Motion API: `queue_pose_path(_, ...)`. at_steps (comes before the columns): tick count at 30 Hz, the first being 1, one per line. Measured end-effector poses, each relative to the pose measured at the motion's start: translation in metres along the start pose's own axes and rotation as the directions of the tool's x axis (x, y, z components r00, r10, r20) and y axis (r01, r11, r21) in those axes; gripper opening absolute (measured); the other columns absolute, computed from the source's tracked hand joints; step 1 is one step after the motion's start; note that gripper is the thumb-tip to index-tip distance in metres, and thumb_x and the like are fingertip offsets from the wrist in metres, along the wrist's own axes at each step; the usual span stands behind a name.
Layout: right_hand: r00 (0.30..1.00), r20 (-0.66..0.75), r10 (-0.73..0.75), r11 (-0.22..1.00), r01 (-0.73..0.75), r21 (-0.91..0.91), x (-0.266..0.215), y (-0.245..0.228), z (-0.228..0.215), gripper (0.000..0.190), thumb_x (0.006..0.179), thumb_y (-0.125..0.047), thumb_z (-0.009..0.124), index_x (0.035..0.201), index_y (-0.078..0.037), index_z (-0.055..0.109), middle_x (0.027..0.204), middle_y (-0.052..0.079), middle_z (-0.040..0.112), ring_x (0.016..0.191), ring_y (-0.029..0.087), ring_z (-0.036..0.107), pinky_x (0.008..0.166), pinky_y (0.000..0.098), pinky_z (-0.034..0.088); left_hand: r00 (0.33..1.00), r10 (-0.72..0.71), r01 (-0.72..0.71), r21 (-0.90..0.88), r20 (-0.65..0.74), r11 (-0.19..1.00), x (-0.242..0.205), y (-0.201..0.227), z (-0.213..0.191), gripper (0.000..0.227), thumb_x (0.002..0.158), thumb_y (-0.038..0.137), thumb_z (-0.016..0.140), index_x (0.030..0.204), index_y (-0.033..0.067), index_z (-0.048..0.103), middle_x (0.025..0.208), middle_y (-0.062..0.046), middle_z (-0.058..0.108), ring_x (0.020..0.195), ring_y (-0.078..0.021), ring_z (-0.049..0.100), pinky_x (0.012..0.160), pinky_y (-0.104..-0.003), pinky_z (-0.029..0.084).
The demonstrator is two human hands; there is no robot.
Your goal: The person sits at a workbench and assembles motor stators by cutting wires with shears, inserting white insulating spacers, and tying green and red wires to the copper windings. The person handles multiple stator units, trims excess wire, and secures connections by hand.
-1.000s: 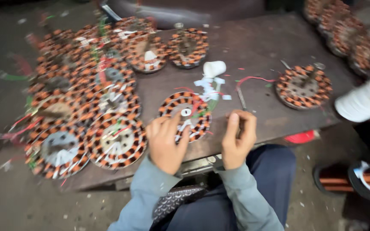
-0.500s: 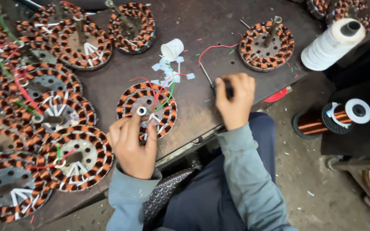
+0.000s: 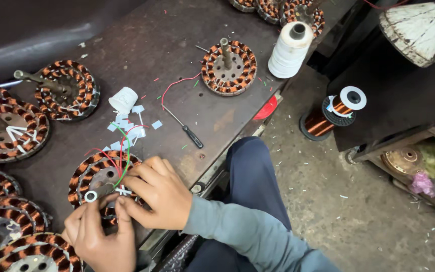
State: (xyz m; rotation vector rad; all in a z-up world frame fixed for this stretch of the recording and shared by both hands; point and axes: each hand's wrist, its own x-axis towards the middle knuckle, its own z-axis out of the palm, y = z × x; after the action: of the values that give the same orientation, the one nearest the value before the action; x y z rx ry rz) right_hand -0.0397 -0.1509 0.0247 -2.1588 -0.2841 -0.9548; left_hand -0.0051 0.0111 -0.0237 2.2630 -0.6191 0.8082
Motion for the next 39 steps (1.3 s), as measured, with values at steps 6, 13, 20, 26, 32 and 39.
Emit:
queue_pose_path(6,0.997,0.035,0.067,0.998,-0.067,-0.013,-0.005,-0.001,0.008,0.049,0.091,-0.019,0.073,0.136,-0.003,0.064,0.114,0.007,0.068,0.118,0.028,0.056,0.095,0.0384,0.041,1.000,0.013,-0.013,0.001,0.004,1.000,0.000,-0.003,0.002,0.029,0.097,0.017,0.079,0.120,0.0007,0.071,0.104,-0.002,0.074,0.109,-0.0229,0.061,0.101,-0.036,0.042)
queue_pose_path(13,0.978,-0.003,0.207,0.971,-0.206,0.123,-0.007,0.000,0.015,0.049,0.089,-0.018,0.070,0.135,-0.007,0.062,0.118,0.007,0.069,0.121,0.028,0.059,0.100,0.0405,0.040,1.000,0.007,-0.006,-0.043,0.028,0.999,0.005,0.003,-0.001,0.040,0.095,0.018,0.078,0.130,0.0009,0.068,0.101,-0.001,0.072,0.106,-0.0224,0.061,0.098,-0.036,0.040)
queue_pose_path(20,0.986,-0.029,0.167,0.985,-0.165,0.048,-0.004,-0.007,0.012,0.056,0.090,-0.016,0.066,0.144,-0.005,0.056,0.140,0.012,0.061,0.120,0.030,0.053,0.103,0.0438,0.041,0.998,0.053,-0.053,0.004,0.031,0.999,0.009,0.010,-0.002,0.041,0.097,0.018,0.075,0.131,-0.0008,0.062,0.108,-0.002,0.073,0.114,-0.0268,0.060,0.102,-0.042,0.037)
queue_pose_path(26,0.991,0.131,-0.003,0.994,0.017,-0.106,0.010,0.006,0.005,0.045,0.084,-0.019,0.069,0.127,-0.008,0.063,0.131,0.005,0.065,0.114,0.030,0.055,0.089,0.0451,0.038,1.000,0.026,-0.026,-0.011,0.018,1.000,0.015,0.019,-0.008,0.045,0.090,0.014,0.074,0.130,-0.0015,0.062,0.110,-0.003,0.072,0.113,-0.0291,0.059,0.101,-0.045,0.038)
queue_pose_path(32,0.987,0.139,-0.083,0.988,0.099,-0.117,0.008,0.011,-0.002,0.025,0.090,-0.017,0.068,0.114,-0.011,0.065,0.114,0.002,0.063,0.110,0.029,0.054,0.095,0.0448,0.041,0.999,0.009,-0.007,-0.048,0.031,0.999,0.019,0.025,-0.011,0.047,0.091,0.013,0.074,0.133,-0.0017,0.059,0.105,-0.002,0.073,0.110,-0.0268,0.059,0.097,-0.044,0.037)
queue_pose_path(39,0.993,0.118,-0.022,0.987,0.040,-0.153,0.011,0.005,-0.002,0.029,0.087,-0.017,0.069,0.114,-0.005,0.066,0.116,0.008,0.059,0.107,0.031,0.050,0.089,0.0454,0.038,0.999,0.016,-0.016,-0.004,0.032,1.000,0.018,0.021,-0.006,0.043,0.094,0.018,0.075,0.128,-0.0022,0.059,0.105,-0.003,0.072,0.112,-0.0296,0.057,0.099,-0.045,0.037)
